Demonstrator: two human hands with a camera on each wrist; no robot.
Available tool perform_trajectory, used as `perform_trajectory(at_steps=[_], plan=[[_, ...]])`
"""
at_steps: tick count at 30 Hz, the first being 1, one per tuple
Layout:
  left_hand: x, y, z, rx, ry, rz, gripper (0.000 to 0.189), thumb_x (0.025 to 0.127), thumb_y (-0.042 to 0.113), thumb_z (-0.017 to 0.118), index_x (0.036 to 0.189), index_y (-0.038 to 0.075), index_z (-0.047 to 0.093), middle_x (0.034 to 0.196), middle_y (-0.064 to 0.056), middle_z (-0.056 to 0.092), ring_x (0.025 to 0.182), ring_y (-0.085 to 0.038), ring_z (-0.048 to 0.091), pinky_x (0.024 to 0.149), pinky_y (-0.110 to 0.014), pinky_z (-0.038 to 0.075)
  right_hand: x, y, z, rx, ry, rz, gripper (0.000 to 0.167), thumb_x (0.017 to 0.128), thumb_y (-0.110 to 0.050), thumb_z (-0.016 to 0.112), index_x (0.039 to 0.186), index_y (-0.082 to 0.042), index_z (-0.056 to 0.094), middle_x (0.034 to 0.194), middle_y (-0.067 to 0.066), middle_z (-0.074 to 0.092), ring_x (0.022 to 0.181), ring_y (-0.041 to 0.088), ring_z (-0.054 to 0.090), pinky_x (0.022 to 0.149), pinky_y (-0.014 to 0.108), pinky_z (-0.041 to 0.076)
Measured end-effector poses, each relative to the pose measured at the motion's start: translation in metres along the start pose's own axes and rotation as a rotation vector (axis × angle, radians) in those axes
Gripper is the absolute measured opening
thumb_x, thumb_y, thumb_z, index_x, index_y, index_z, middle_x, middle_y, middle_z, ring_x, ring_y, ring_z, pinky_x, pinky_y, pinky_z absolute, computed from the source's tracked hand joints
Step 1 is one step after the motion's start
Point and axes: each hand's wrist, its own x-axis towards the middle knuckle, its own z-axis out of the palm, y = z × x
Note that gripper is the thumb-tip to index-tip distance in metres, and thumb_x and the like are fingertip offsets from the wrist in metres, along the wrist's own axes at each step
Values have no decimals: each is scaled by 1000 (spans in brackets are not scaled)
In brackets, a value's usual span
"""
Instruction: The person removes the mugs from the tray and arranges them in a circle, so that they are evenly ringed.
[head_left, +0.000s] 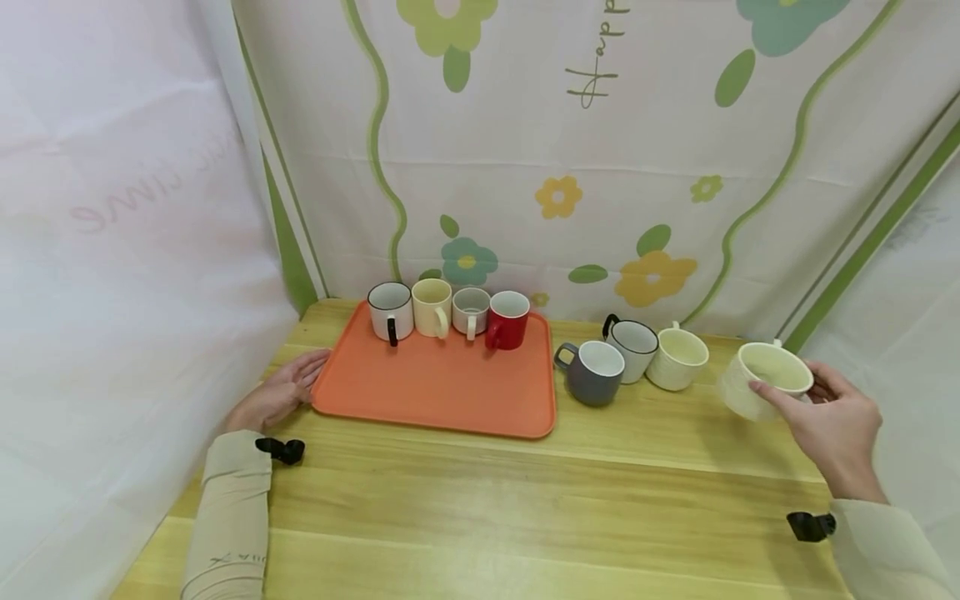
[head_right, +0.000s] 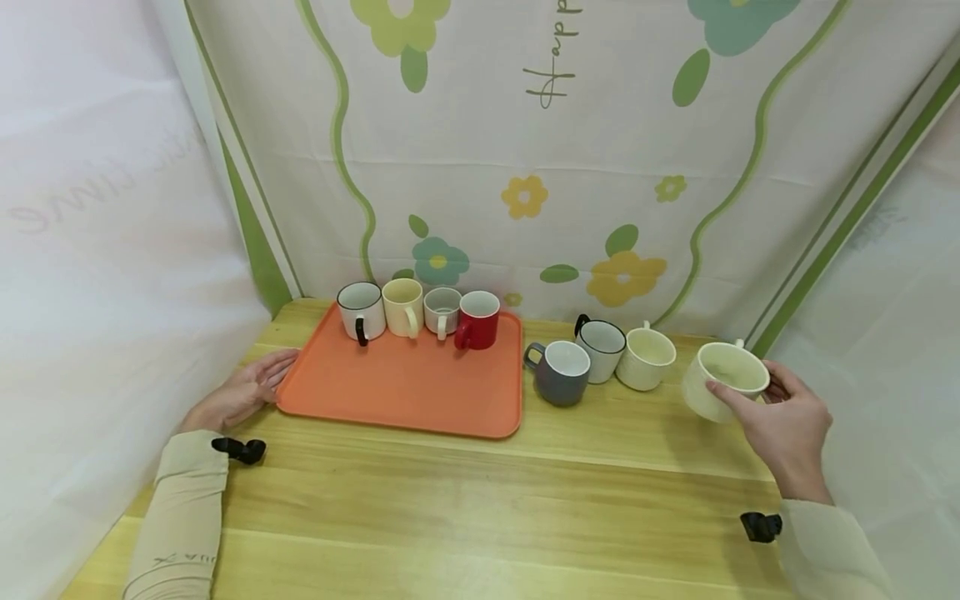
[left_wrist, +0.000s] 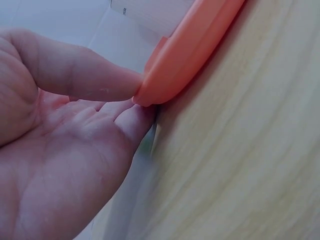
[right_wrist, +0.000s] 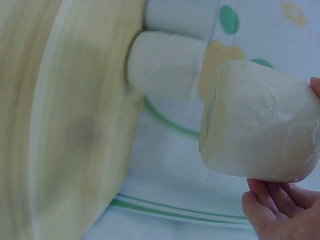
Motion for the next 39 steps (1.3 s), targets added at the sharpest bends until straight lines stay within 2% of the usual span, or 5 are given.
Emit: perform_trajectory(at_steps=[6, 16, 28, 33, 39], plan=[[-1, 1, 3, 13, -9, 6, 104, 80, -26, 47, 167, -5, -6, 175, -27, -13, 160, -50, -12, 103, -10, 49, 23, 35, 18, 24, 45, 91, 59, 75, -32, 95, 123, -6, 71, 82, -30, 61, 75, -11, 58, 60, 4, 46], [-4, -1, 3, -4, 7, -2, 104, 78, -28, 45, 166, -6, -7, 175, -27, -14, 160, -49, -12, 102, -10, 49, 35, 68, 40, -143, -79, 65, 74, 77, -49, 91, 129, -1, 70, 78, -31, 54, 74, -8, 51, 62, 9, 43], [-2, 0, 1, -2, -1, -2, 105, 78, -28, 45, 167, -5, -6, 175, -27, -14, 160, -49, -13, 102, -9, 49, 28, 66, 57, -176, -93, 105, 75, 77, -56, 89, 129, -5, 70, 80, -27, 56, 74, -6, 51, 63, 13, 43], [-5, 3, 0, 6, -5, 0, 103, 81, -26, 48, 167, -5, -7, 174, -28, -13, 160, -49, -12, 102, -10, 49, 24, 61, 60, -233, -135, 85, 76, 79, -58, 86, 126, -2, 68, 95, -4, 67, 77, 2, 52, 63, 19, 43], [-3, 1, -1, -1, -13, 6, 103, 82, -26, 48, 167, -5, -7, 174, -28, -12, 160, -49, -12, 102, -10, 50, 22, 53, 55, -297, -195, 47, 85, 84, -63, 80, 130, 7, 60, 116, 25, 65, 91, 26, 56, 64, 27, 42]])
